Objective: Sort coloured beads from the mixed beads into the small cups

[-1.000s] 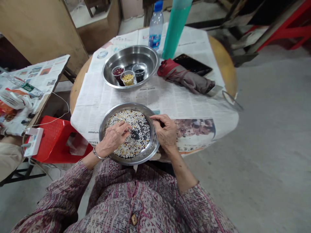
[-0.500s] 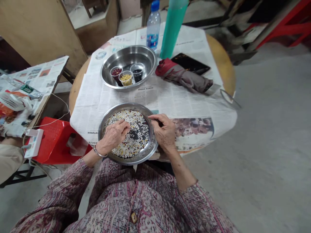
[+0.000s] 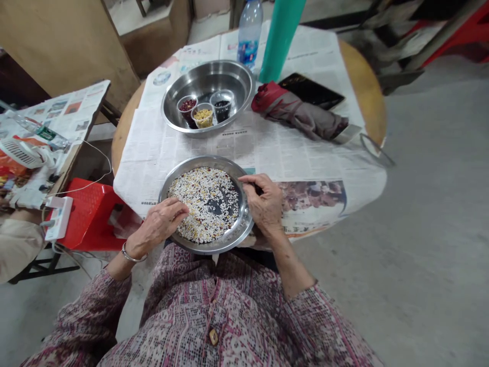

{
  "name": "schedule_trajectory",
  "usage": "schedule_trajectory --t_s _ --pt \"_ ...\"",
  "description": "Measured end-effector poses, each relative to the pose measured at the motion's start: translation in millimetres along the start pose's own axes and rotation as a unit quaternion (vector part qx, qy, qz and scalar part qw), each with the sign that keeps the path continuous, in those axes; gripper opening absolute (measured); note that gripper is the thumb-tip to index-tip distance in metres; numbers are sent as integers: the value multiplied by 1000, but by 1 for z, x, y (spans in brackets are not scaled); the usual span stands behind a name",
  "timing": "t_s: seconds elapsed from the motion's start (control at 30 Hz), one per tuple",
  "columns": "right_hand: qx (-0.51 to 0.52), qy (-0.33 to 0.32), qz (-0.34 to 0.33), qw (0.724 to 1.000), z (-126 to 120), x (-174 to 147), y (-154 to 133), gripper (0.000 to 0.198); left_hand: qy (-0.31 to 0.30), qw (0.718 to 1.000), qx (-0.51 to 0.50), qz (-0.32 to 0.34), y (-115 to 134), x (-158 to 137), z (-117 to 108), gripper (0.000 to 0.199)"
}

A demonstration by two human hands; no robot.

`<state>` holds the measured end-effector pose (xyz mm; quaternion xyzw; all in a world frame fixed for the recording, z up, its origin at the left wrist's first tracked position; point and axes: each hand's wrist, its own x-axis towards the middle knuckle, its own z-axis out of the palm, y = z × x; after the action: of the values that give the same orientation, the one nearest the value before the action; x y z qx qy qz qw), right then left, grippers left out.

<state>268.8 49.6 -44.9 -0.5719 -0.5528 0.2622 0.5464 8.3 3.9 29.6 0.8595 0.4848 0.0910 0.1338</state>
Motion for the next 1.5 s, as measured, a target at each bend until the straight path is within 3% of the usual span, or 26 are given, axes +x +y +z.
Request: schedule_trajectory --t_s 0.17,0.53,0.87,1.03,1.33,1.5 --pt "-5 1 3 1000 0 -1 2 17 -8 1000 10 1 1 -10 4 14" --pt "-13 0 8 1000 -1 -2 0 17 -64 994 89 -1 10 8 15 16" --pt "-11 0 5 1000 -1 -2 0 17 -38 997 74 0 12 7 15 18" --pt "-11 -3 6 1000 -1 -2 0 17 -21 999 26 0 11 6 17 19" --pt "-4 -1 6 1000 0 -2 1 16 96 983 -152 -37 8 13 15 10" --pt "4 -9 6 1000 0 -1 2 17 69 986 -148 -13 10 14 14 12"
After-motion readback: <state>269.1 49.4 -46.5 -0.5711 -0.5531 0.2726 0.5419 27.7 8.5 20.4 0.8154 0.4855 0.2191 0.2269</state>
